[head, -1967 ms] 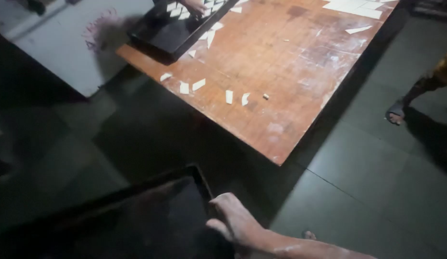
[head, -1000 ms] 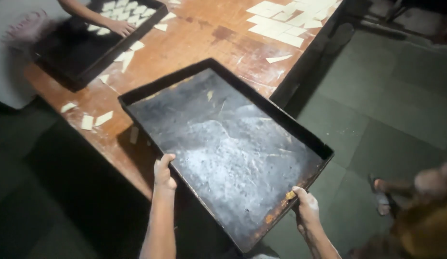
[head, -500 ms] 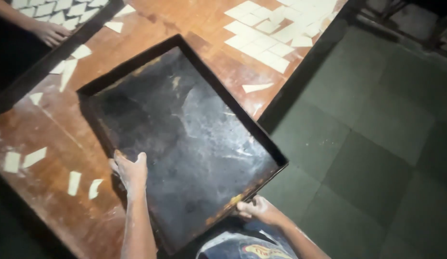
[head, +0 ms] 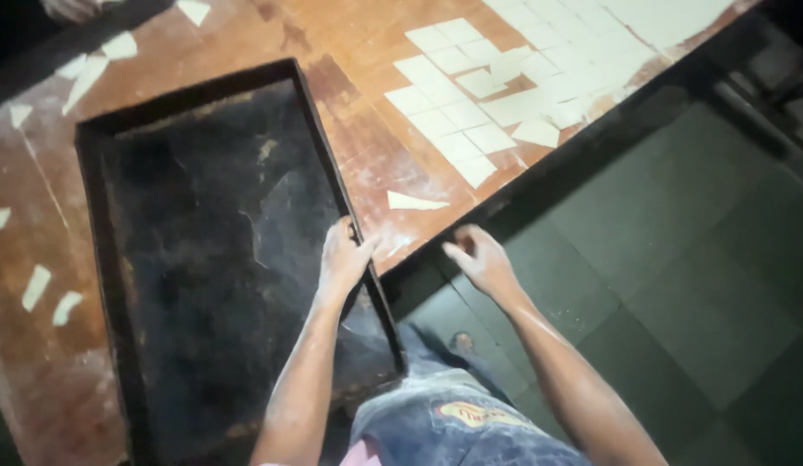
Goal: The person picks up cut diamond-shaped dough pieces from a floured wooden table and arranges them one at a time in spaced rows on a black baking tray, continuing until the tray is filled with dough pieces.
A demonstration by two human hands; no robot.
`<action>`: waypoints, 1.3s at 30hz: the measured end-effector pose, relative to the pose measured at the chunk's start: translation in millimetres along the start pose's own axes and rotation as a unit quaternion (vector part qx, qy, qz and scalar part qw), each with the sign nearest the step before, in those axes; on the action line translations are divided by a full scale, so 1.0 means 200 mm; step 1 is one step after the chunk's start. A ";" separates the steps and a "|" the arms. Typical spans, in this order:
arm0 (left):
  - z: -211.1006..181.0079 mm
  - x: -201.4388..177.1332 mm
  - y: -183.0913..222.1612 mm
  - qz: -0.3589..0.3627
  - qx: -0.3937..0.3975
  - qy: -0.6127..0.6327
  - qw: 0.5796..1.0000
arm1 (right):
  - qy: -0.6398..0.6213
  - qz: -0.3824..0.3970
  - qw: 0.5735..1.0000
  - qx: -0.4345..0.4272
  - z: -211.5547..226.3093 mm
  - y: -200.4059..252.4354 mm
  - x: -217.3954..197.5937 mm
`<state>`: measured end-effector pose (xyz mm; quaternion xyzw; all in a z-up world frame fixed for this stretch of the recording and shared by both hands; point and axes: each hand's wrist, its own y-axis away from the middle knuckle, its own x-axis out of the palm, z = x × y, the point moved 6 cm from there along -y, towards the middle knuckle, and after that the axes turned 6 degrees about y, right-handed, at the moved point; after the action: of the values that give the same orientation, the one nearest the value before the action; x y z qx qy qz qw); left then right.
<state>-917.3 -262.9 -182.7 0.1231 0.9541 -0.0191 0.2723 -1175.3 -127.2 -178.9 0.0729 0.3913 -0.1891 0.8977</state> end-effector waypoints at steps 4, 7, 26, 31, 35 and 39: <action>0.04 0.15 -0.09 -0.089 -0.012 -0.033 0.995 | 0.053 -0.069 0.992 -0.089 -0.02 -0.38 0.23; 0.14 0.17 -0.13 -0.099 -0.007 -0.071 0.993 | 0.128 -0.073 0.981 -0.125 0.12 -0.51 0.34; 0.18 0.19 -0.46 -0.154 -0.175 -0.210 0.950 | -0.238 0.355 0.898 -0.102 -0.67 -1.55 0.42; 0.12 0.29 -0.41 -0.243 -0.053 -0.245 0.937 | -0.500 0.247 0.828 0.061 -0.65 -2.77 -0.02; -0.03 0.52 -0.42 -0.303 -0.062 -0.253 0.917 | -0.594 0.084 0.796 0.083 -0.63 -3.16 -0.14; -0.39 0.60 -0.59 -0.285 -0.096 -0.235 0.924 | -0.106 0.249 0.949 -0.162 -0.25 -2.96 -0.08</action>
<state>-1084.9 -342.0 -182.4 -0.1883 0.8548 -0.0323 0.4825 -1453.3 -652.8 -191.8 0.0012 0.2882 0.1001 0.9523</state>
